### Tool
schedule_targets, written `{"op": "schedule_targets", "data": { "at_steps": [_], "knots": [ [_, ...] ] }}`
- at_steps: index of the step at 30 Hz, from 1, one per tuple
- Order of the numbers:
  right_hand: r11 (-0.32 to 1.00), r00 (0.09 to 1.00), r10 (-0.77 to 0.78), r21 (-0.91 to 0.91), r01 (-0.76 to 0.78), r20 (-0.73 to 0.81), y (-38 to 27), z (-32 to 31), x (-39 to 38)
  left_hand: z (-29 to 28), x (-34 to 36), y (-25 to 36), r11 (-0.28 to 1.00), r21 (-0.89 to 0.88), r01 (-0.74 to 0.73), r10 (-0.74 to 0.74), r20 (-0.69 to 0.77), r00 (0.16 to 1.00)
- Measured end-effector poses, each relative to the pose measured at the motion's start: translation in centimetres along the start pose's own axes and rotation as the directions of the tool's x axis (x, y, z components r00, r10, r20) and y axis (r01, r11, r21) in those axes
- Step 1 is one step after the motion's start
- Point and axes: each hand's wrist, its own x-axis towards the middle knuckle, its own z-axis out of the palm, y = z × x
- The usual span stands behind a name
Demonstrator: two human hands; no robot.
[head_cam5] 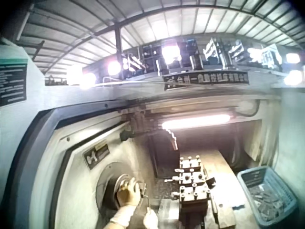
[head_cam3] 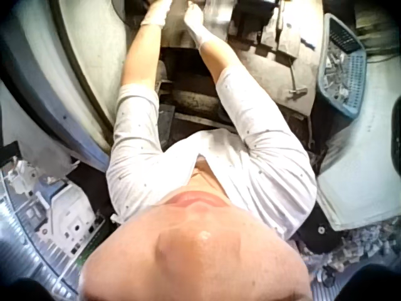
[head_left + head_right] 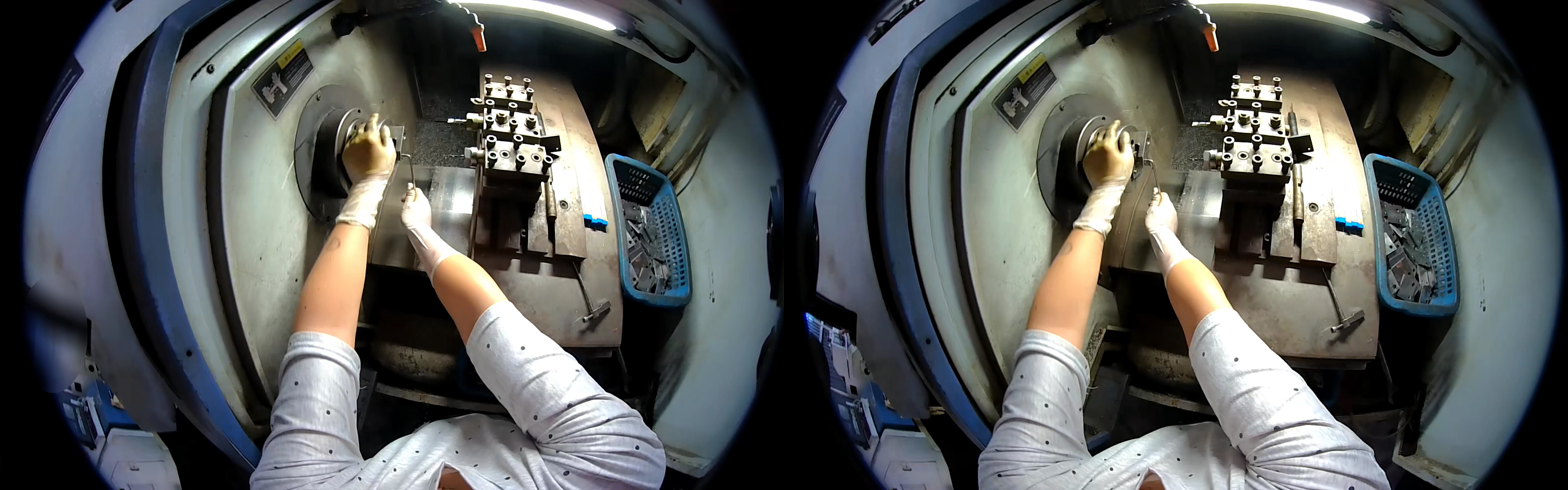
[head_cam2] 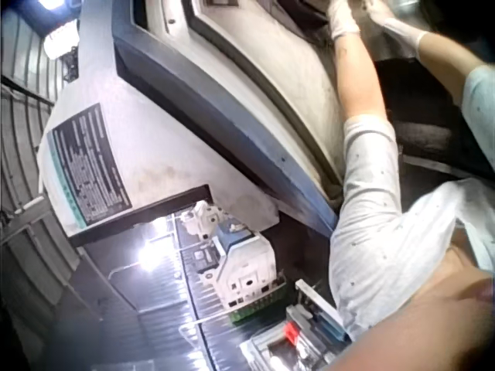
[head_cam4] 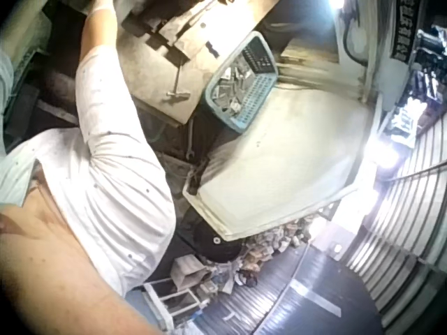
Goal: The person operates a CNC lathe in a workshop, repeatedly loading small metal parts into the chuck, closing the door, and starting the machine. They also use a wrench to tighten the chuck and place finished parts into a red basket.
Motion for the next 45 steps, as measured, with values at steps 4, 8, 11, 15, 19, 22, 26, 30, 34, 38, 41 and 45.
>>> {"op": "schedule_targets", "data": {
  "at_steps": [4, 8, 11, 15, 19, 22, 26, 30, 34, 38, 41, 45],
  "knots": [
    [0.987, 0.983, 0.129, -0.083, -0.14, -0.132, -0.8, 1.7, -0.3, 0.1, -2.0, -0.3, 0.986, -0.136, -0.102, 0.059, -0.284, 0.957],
    [0.998, 0.992, 0.015, 0.059, -0.023, 0.128, 1.7, 0.1, 2.2, 0.3, -2.2, 0.4, 0.98, -0.183, -0.083, 0.018, -0.331, 0.943],
    [0.965, 0.946, 0.124, 0.187, -0.186, 0.298, -0.1, -1.3, -0.4, 0.4, -2.2, -0.3, 0.99, -0.134, -0.048, 0.008, -0.281, 0.96],
    [0.87, 0.837, 0.326, 0.207, -0.448, 0.44, -2.9, -3.0, -2.6, 0.3, -1.1, -0.1, 0.989, -0.148, 0.006, -0.03, -0.161, 0.986],
    [0.591, 0.629, 0.508, 0.293, -0.751, 0.588, -8.0, -4.3, -4.6, 0.5, -0.5, -0.3, 0.986, -0.15, 0.073, -0.082, -0.057, 0.995],
    [0.294, 0.473, 0.451, 0.375, -0.879, 0.757, -10.9, -5.3, -5.3, 0.3, 0.1, -0.3, 0.987, -0.111, 0.118, -0.113, 0.046, 0.992],
    [0.266, 0.529, 0.331, 0.461, -0.847, 0.781, -10.3, -5.1, -5.7, 0.6, 1.0, -1.0, 0.991, -0.08, 0.112, -0.103, 0.099, 0.99],
    [0.364, 0.77, 0.307, 0.679, -0.638, 0.559, -8.1, -4.2, -2.4, 1.4, 1.1, -0.2, 0.993, -0.092, 0.078, -0.069, 0.089, 0.994],
    [0.347, 0.879, 0.225, 0.808, -0.476, 0.421, -10.7, -5.8, -7.2, 0.5, 1.5, -0.4, 0.996, -0.083, 0.031, -0.029, 0.016, 0.999],
    [0.913, 0.881, -0.361, 0.311, 0.265, 0.307, -10.9, -14.5, -11.5, 0.0, 1.0, 0.2, 0.983, -0.167, 0.072, -0.065, 0.046, 0.997],
    [0.505, 0.58, -0.631, -0.294, 0.811, 0.516, -7.2, -23.1, -14.1, -1.8, -0.7, -0.1, 0.977, -0.133, -0.166, 0.151, -0.113, 0.982],
    [0.069, 0.546, -0.572, -0.628, 0.776, 0.612, -3.7, -29.1, -13.6, -4.3, -12.1, 7.2, -0.318, -0.937, -0.142, -0.246, -0.063, 0.967]
  ]
}}
